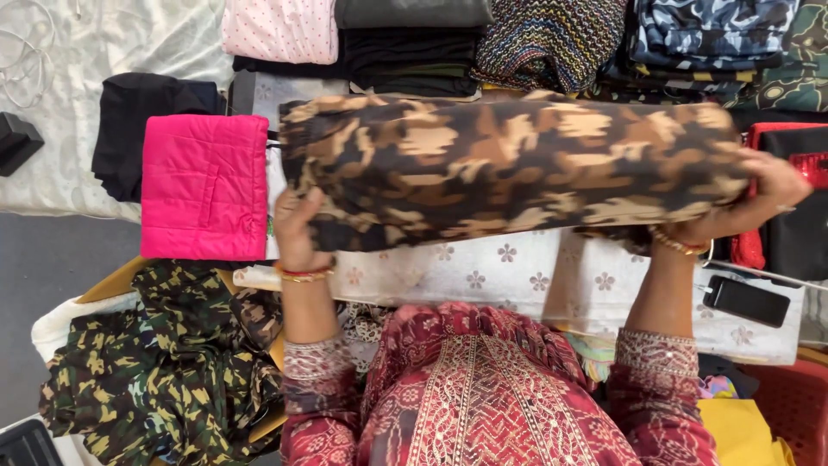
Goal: Folding camouflage-patterned pants and placing them on organized stacks on a table.
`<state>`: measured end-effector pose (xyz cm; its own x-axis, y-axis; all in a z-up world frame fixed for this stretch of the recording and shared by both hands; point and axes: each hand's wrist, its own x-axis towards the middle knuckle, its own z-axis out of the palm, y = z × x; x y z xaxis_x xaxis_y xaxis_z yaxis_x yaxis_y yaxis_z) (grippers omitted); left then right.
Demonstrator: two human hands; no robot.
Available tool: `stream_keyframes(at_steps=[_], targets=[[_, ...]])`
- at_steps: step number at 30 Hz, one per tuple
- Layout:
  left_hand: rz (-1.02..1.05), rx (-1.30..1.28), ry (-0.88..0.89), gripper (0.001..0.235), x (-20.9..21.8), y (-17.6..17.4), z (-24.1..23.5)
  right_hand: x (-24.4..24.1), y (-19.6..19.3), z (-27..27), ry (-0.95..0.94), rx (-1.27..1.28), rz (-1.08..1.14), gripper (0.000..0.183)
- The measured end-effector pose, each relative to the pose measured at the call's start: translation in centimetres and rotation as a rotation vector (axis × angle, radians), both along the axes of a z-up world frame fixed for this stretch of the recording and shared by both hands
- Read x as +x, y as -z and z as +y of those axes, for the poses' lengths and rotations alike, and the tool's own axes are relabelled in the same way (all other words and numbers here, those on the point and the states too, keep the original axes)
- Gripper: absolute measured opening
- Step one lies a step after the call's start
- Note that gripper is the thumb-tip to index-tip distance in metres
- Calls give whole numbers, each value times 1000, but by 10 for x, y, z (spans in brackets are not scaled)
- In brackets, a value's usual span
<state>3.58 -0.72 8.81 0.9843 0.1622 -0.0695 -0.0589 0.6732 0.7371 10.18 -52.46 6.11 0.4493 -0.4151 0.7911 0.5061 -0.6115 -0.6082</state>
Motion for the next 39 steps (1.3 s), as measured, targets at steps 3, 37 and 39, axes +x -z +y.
stream_keyframes(at_steps=[3,37,39], targets=[[78,89,27,24,5,-3,43,-22,28,15,80,-367,105,17],[1035,-97,-576,23,11,310,77,44,233,-77,-173,1387,922,27],[936,-127,-561,24,25,287,73,49,234,-95,-187,1298,906,26]])
